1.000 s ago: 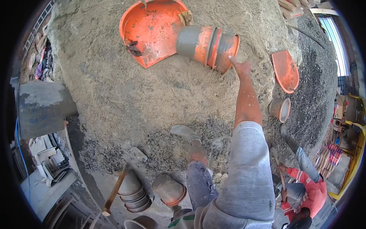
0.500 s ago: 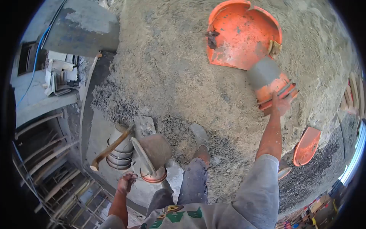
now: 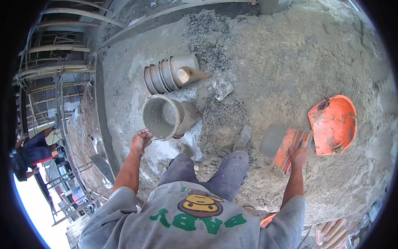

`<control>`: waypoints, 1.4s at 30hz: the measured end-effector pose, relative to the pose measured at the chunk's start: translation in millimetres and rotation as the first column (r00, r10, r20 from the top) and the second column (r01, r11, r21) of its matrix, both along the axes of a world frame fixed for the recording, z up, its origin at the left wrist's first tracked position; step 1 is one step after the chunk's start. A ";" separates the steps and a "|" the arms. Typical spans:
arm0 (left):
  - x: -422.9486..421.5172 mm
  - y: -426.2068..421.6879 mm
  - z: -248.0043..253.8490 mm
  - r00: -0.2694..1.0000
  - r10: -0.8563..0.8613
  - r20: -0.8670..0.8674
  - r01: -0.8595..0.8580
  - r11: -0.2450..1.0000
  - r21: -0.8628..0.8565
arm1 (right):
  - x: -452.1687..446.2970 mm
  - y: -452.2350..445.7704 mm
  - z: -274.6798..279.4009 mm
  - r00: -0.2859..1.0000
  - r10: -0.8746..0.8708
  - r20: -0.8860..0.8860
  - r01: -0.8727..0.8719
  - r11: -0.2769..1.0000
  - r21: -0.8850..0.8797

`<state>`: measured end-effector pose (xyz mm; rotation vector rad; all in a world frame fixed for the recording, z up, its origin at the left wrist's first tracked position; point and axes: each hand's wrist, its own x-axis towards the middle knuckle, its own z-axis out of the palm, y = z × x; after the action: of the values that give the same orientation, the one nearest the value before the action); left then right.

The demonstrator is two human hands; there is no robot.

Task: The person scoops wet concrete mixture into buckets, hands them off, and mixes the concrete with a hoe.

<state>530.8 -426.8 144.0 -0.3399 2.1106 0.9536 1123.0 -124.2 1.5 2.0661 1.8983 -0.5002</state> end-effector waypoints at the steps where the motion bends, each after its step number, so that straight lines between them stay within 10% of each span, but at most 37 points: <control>1: -15.9 -34.7 -13.1 0.999 0.044 -0.026 -0.043 0.998 0.035 | -19.4 -12.6 1.4 0.987 0.156 -0.027 -0.155 0.987 0.044; 6: -70.9 -153.7 -50.3 0.966 0.253 -0.047 -0.242 0.955 0.168 | -207.0 -64.8 74.9 0.697 0.717 0.013 -0.717 0.697 -0.016; 8: -83.2 -204.6 -60.3 0.946 0.321 -0.033 -0.311 0.935 0.172 | -270.5 -90.6 90.5 0.322 0.947 0.020 -0.946 0.322 -0.031; 12: -92.2 -304.8 -74.8 0.862 0.507 -0.005 -0.481 0.822 0.304 | -390.6 -156.9 122.0 -0.299 0.954 0.025 -0.944 -0.292 -0.150; 15: -87.5 -389.1 -136.6 0.770 0.632 -0.086 -0.558 0.733 0.390 | -476.3 -182.7 139.6 -0.505 0.863 0.011 -0.862 -0.503 -0.059; 24: -31.8 -526.8 -129.9 0.455 0.891 -0.012 -0.782 0.406 0.473 | -668.6 -238.9 143.9 -0.646 0.755 0.114 -0.741 -0.583 -0.334; 27: -31.0 -539.1 -108.6 0.443 0.894 -0.070 -0.791 0.426 0.439 | -688.6 -236.9 118.4 -0.663 0.685 0.301 -0.732 -0.678 -0.071; 35: -58.4 -531.6 -62.3 0.189 0.981 -0.051 -0.827 0.187 0.530 | -750.5 -330.9 92.0 -0.008 0.956 -0.292 -1.000 -0.009 -0.002; 42: -100.5 -560.2 13.3 0.183 0.983 -0.029 -0.868 0.175 0.465 | -843.5 -384.2 93.0 0.025 0.955 -0.295 -0.999 0.016 -0.032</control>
<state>430.3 -987.0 157.3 -1.5722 1.7468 2.2404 279.4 -508.5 94.5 0.0478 2.6101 -0.4557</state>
